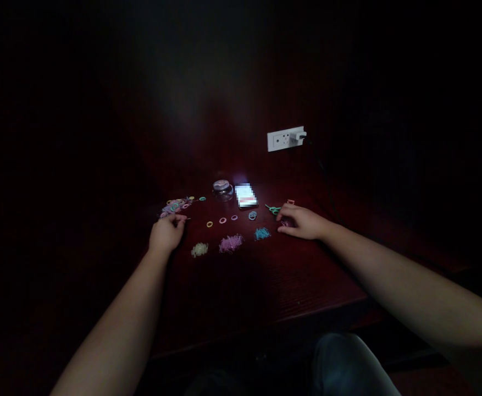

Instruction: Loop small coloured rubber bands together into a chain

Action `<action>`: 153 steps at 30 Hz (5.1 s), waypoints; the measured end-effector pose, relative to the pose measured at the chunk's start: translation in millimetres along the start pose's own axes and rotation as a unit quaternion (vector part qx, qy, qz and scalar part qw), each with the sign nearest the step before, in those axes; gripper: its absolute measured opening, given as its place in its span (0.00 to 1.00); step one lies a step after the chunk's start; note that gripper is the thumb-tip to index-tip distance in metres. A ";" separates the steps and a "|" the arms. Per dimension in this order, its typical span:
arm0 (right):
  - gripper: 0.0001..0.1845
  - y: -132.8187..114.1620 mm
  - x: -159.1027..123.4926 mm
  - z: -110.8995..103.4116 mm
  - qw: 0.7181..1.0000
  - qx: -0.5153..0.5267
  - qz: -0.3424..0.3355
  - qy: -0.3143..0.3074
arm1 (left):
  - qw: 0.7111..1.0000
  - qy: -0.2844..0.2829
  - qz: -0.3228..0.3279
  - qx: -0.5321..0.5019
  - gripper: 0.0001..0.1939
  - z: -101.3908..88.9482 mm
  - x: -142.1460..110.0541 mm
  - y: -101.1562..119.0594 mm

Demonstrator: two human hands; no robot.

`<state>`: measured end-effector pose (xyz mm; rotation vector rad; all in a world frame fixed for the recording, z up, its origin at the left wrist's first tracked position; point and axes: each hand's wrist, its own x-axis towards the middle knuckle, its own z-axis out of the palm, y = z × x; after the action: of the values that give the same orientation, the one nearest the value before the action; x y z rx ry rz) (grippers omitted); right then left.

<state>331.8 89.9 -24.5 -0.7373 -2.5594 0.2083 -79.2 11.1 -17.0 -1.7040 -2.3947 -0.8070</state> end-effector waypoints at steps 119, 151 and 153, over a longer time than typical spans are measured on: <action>0.05 -106.9 51.4 31.2 0.976 0.163 -0.036 0.141 | 0.891 -0.055 0.360 -0.273 0.02 -14.6 -61.2 101.5; 0.04 -105.1 50.9 31.8 0.972 0.176 -0.032 0.149 | 0.887 -0.029 0.375 -0.267 0.02 -15.7 -58.7 97.5; 0.04 -105.1 50.6 31.8 0.972 0.178 -0.033 0.149 | 0.887 -0.028 0.376 -0.267 0.02 -15.8 -58.8 97.7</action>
<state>230.1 27.7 -4.6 -0.5036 -2.1758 0.4818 27.1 -23.3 10.3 -2.5967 -1.3344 -1.3164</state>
